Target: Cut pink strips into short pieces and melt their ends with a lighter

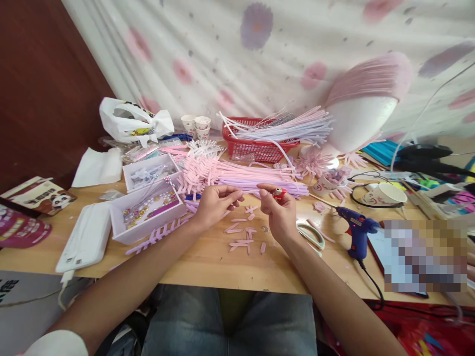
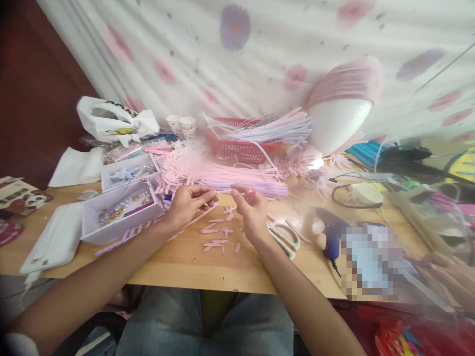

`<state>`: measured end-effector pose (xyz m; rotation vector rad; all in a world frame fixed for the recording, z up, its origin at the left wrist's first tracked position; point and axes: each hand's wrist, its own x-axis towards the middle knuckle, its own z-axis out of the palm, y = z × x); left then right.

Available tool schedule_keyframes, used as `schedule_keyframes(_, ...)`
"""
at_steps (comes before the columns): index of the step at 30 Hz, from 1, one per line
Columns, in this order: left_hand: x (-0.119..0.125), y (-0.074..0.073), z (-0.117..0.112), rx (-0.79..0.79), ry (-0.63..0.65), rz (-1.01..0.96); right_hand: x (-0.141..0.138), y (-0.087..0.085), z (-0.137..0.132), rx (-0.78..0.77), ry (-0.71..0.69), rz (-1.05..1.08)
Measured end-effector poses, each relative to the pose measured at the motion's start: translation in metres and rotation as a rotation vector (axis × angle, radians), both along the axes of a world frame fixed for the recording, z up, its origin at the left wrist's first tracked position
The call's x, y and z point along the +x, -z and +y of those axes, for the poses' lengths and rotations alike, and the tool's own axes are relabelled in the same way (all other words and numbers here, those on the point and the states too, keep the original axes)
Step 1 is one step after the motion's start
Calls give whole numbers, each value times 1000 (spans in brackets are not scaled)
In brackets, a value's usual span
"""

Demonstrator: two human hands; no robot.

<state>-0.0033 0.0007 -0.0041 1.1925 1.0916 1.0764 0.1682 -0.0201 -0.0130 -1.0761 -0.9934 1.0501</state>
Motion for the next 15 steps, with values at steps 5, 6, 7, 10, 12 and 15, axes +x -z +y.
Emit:
schedule_keyframes(5,1,-1,0,-18,28,-31,1,5,0,48,62,-95)
schedule_keyframes(6,1,-1,0,-24,27,-40,1,5,0,49,72,-67)
schedule_keyframes(7,1,-1,0,-33,25,-48,1,5,1,44,71,-29)
schedule_keyframes(10,1,-1,1,-66,4,-80,0,2,2,-32,29,76)
schedule_keyframes(12,1,0,1,-82,-2,-98,-2,1,2,-117,-27,85)
schedule_keyframes(15,1,0,0,-88,-8,-105,-3,0,0,-210,-135,77)
